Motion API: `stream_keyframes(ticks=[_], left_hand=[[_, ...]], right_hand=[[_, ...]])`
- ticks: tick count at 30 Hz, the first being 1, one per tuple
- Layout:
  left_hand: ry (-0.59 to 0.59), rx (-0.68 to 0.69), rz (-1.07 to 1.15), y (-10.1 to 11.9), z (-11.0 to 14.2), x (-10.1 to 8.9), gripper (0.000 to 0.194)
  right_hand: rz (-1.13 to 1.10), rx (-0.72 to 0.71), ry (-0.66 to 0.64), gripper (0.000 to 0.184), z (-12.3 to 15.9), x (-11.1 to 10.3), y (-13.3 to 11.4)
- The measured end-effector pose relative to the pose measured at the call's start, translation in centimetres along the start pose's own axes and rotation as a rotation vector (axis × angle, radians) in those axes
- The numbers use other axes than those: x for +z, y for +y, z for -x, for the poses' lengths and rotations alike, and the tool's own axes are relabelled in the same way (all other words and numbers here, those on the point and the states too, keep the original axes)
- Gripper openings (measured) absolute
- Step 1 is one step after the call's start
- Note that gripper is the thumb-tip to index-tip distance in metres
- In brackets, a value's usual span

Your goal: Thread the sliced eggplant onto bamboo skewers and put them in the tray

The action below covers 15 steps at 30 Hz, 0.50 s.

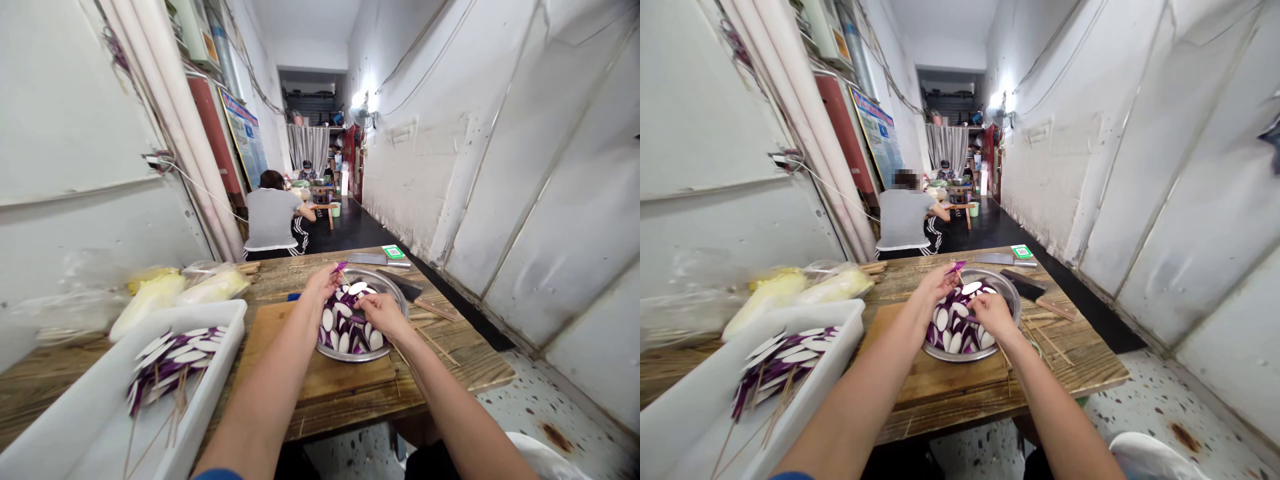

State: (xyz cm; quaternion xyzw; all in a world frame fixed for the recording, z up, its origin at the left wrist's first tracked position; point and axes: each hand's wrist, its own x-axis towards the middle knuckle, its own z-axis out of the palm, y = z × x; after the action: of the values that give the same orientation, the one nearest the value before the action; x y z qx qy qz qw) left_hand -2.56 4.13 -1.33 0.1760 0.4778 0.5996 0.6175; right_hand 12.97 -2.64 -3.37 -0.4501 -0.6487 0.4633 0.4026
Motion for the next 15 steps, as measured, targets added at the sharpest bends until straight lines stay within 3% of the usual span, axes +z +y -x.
stream_keyframes(ticks=[15], left_hand=[[-0.099, -0.095, -0.031, -0.04, 0.2, 0.1, 0.007]], right_hand=[[0.183, -0.082, 0.039, 0.027, -0.5, -0.26, 1.02]])
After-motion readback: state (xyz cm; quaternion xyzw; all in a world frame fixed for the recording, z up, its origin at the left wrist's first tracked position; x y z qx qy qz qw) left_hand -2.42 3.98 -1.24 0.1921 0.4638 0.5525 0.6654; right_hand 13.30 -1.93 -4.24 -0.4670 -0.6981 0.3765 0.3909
